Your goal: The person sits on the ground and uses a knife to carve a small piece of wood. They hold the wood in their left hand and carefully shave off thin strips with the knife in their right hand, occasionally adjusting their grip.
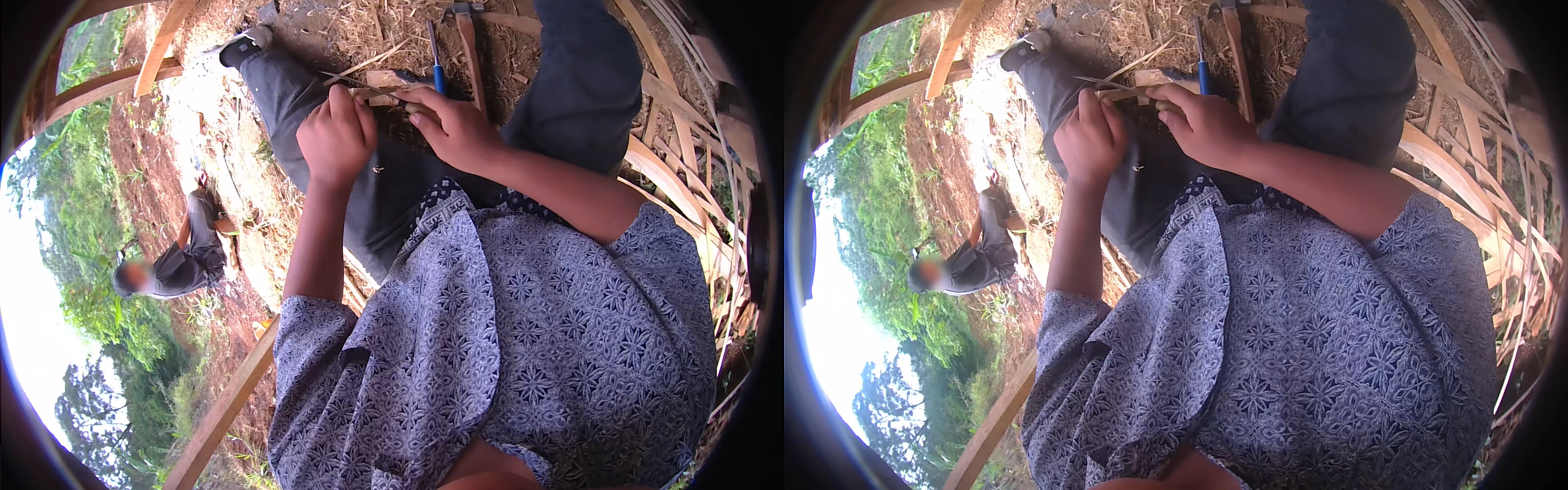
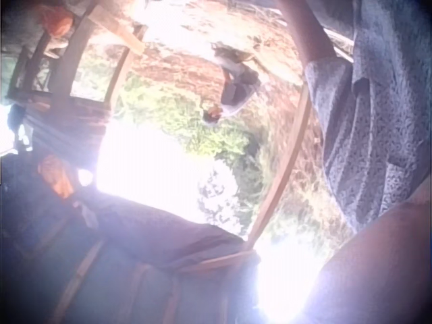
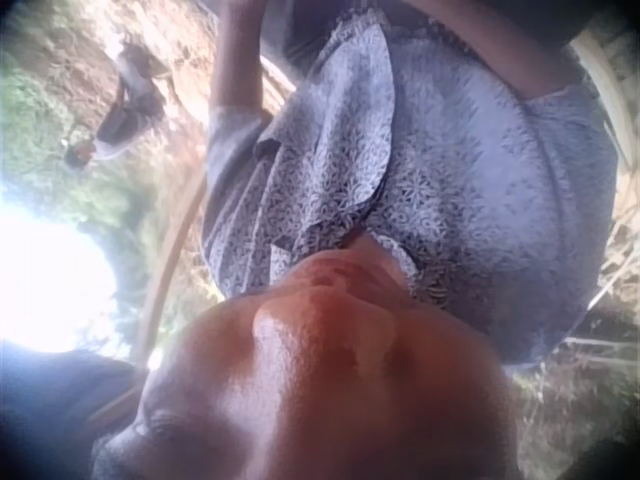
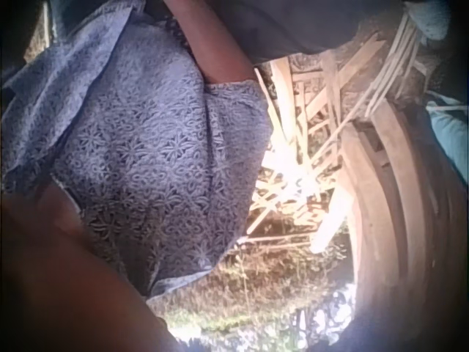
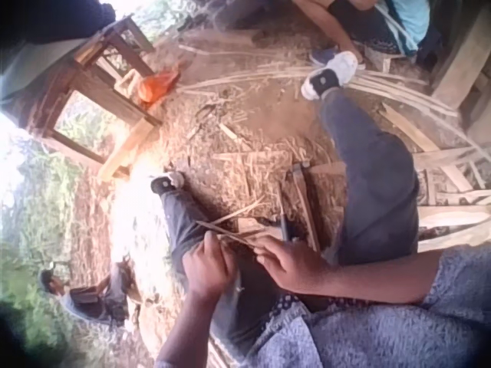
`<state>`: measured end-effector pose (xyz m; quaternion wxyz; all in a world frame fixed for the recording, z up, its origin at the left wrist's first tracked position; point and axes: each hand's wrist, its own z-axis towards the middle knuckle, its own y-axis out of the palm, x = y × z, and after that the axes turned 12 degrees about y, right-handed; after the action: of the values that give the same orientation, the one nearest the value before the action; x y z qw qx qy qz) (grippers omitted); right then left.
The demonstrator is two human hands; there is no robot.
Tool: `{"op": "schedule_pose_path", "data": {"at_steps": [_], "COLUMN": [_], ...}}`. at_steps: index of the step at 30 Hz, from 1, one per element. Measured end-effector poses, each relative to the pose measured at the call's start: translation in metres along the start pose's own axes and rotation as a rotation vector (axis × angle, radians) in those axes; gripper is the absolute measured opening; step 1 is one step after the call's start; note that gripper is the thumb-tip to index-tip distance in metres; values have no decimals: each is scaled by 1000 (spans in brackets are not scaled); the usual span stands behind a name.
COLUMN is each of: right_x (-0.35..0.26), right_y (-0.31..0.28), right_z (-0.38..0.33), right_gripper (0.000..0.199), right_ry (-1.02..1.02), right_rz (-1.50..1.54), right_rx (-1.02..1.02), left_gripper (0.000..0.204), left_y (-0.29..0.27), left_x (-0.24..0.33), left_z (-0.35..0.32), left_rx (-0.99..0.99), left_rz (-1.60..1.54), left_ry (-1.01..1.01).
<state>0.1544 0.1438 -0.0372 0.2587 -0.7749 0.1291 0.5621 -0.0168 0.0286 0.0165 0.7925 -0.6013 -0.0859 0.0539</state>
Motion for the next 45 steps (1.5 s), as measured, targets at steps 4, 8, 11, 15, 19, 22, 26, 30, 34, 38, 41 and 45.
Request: {"op": "schedule_pose_path", "data": {"at_steps": [4, 8, 11, 15, 19, 22, 26, 30, 34, 38, 41, 45], "right_x": [18, 16, 2, 2, -2, 8, -4, 15, 8, 26, -9, 21], "right_y": [-4, -10, -18, -6, -5, 2, -4, -8, -20, 2, -10, -6], "right_z": [4, 14, 21, 15, 6, 0, 1, 17, 26, 21, 10, 14], "right_gripper": [38, 39, 37, 38, 38, 39, 38, 37, 38, 38, 37, 35], "right_ry": [6, 184, 607, 192, -17, 7, -105, 92, 463, -52, -104, 109], "right_rz": [-67, -158, 335, 205, 63, -5, -40, -288, 182, 32, -7, -243], "right_rx": [-72, -197, -400, -226, -133, -67, -79, -164, -355, -61, -111, -170], "left_gripper": [19, 18, 18, 18, 19, 19, 20, 21, 19, 19, 18, 18], "left_y": [-1, -3, -3, -1, -2, -2, 0, -1, -1, 2, 1, -3], "left_x": [1, -3, -8, -7, -6, -3, -5, -2, -5, -6, -7, -1], "left_z": [2, 1, -2, 1, 0, 0, -4, -3, -1, 2, 1, 1], "left_rx": [-11, -22, -11, 6, -17, -7, -32, -20, -24, -6, 2, -32], "left_rz": [-5, 33, 16, 10, 19, 19, -5, 30, 22, 0, 3, 36], "left_ry": [-1, -24, -33, -2, -10, -4, -9, -13, -26, 5, 22, 5]}}
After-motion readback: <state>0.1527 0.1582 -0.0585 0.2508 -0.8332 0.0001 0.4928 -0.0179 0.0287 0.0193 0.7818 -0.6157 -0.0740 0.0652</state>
